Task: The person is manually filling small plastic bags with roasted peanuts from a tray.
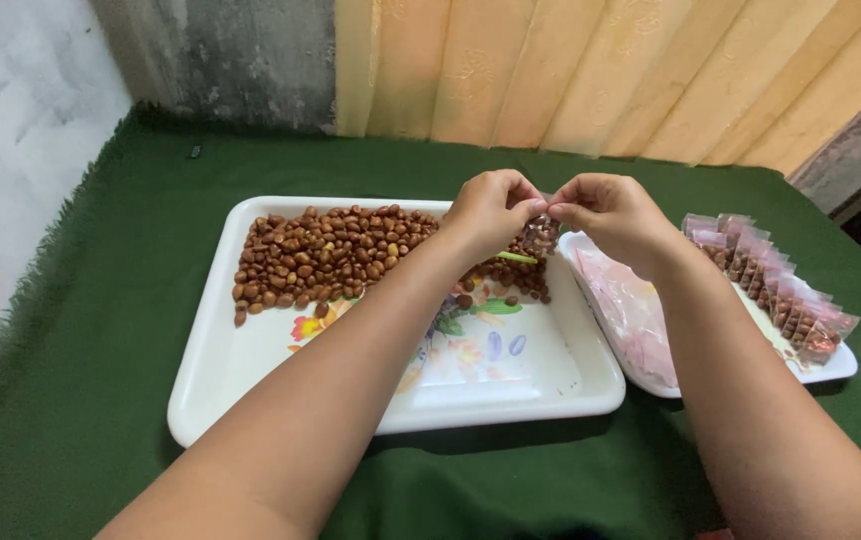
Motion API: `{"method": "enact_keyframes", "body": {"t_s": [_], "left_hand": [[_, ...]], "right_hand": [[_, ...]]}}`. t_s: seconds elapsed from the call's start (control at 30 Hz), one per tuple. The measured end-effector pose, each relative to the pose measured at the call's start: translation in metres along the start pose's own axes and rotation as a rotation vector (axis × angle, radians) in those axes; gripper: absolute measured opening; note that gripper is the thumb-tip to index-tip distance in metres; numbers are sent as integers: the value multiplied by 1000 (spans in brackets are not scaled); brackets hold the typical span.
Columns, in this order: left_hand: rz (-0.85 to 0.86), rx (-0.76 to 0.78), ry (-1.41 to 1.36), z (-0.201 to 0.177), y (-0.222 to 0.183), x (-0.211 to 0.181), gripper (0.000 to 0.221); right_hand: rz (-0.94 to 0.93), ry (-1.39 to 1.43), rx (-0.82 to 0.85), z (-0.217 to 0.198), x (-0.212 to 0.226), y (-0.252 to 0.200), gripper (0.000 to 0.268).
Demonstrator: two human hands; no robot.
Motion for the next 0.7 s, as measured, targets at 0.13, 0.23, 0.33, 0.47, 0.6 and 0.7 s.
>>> {"method": "enact_keyframes", "body": {"t_s": [0.13, 0.23, 0.33, 0.47, 0.6, 0.7], "left_hand": [[4, 36, -35, 9, 4, 3, 14], [17, 80, -106, 5, -6, -7, 23], [7, 172, -85, 1, -16, -17, 35], [-60, 295, -258, 11, -10, -15, 26], [-88, 351, -444, 25, 4, -12, 19], [-64, 321, -362, 28, 4, -21, 14]], "right_hand": [[-58, -22, -2, -8, -5, -2, 6], [-107, -34, -17, -13, -12, -2, 5], [-146, -56, 9, -13, -7, -2, 5], [-195, -40, -10, -13, 6, -3, 4], [-224, -40, -33, -15, 10, -4, 4], [-235, -58, -47, -20, 5, -6, 5]]}}
Point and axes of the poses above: each hand's wrist, its own y-axis towards the middle knuckle, its own z-axis out of the palm, x = y × z, the point moved 1 cm from there along y, towards the middle knuckle, and after that the axes turned 10 degrees about -z, right-handed, at the moved point
